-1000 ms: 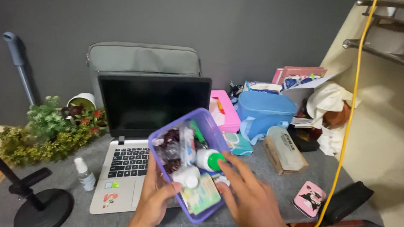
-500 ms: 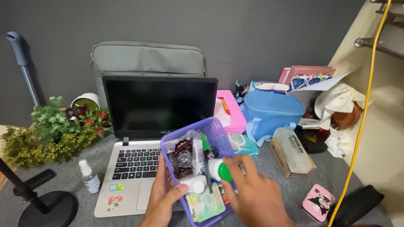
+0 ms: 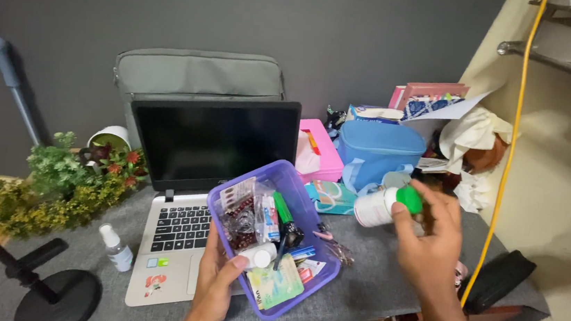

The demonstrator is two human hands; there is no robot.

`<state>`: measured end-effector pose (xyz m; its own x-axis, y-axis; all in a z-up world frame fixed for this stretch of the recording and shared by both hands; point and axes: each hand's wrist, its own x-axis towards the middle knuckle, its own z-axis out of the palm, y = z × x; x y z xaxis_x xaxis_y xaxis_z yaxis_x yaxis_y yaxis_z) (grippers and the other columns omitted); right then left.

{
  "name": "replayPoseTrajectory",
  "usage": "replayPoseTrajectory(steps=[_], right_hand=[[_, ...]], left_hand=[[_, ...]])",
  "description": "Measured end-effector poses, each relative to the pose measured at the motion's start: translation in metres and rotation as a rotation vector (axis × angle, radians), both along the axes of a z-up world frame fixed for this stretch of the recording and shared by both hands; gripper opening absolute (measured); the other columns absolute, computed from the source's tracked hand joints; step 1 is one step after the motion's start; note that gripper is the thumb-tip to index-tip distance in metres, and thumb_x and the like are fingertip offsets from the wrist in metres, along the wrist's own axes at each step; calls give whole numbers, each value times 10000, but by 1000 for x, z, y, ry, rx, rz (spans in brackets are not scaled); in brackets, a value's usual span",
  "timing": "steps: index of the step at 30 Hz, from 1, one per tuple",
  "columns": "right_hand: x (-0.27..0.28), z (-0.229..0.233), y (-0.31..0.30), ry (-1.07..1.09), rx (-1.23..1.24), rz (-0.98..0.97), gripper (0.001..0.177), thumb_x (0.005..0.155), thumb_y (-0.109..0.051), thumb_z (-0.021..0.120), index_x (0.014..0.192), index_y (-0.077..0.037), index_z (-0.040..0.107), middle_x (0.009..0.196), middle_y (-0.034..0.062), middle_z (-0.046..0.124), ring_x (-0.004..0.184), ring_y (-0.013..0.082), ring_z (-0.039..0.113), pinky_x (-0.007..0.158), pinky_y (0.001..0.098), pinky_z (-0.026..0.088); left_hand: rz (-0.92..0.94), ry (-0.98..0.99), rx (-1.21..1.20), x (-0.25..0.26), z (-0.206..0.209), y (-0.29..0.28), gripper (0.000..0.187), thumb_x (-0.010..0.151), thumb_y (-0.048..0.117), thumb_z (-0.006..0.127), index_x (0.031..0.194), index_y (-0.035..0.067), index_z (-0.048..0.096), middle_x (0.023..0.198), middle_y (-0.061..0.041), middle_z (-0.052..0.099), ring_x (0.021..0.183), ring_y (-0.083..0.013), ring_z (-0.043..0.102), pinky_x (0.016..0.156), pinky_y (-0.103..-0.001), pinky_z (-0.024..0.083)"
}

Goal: Sorting and organizing various medical supplies and personal items on a desk into containers.

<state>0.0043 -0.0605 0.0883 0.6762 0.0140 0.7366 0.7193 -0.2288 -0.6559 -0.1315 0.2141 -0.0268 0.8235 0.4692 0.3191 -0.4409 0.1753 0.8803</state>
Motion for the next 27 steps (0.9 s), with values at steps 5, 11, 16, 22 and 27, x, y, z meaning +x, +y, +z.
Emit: replayPoseTrajectory(steps=[5, 11, 16, 22, 27], right_hand=[[28, -52, -9, 38, -290, -161, 473, 829, -144, 786, 1280, -33, 696, 1119, 115, 590, 899, 201, 621, 781, 314, 533], [30, -66, -19, 52, -347, -160, 555, 794, -167, 809, 1302, -10, 648, 1131, 137, 604, 925, 225, 651, 804, 325, 544], [36, -72, -37, 97, -356, -184, 534, 782, -168, 814, 1274, -32, 658, 1121, 130, 633, 912, 239, 660, 811, 338, 549], [26, -69, -40, 44, -437, -64, 530, 827, -156, 791, 1327, -60, 644, 1184, 151, 654, 1064, 292, 671, 899, 362, 532], [-5, -36, -23, -59, -468, -142, 771, 749, -185, 823, 1417, 33, 508, 1183, 194, 623, 1081, 369, 632, 884, 412, 509]], left_hand=[[-14, -13, -14, 1, -2, 1, 1006, 786, 250, 670, 1638, 50, 172, 1463, -198, 542, 1319, -293, 560, 1103, -393, 427], [-56, -52, -61, -1, -1, 0, 976, 806, 227, 662, 1637, 41, 185, 1472, -180, 530, 1310, -285, 549, 1095, -386, 415], [-87, -39, -91, 1, -4, 0, 934, 816, 248, 658, 1625, 25, 247, 1408, -202, 567, 1245, -298, 590, 1052, -410, 461], [-52, -20, -43, 3, -5, 0, 913, 816, 245, 652, 1611, 12, 268, 1420, -205, 555, 1262, -287, 584, 1071, -399, 443], [-44, 71, -100, -1, -9, 0, 950, 798, 263, 640, 1629, 74, 220, 1404, -204, 572, 1222, -302, 613, 1010, -419, 495]])
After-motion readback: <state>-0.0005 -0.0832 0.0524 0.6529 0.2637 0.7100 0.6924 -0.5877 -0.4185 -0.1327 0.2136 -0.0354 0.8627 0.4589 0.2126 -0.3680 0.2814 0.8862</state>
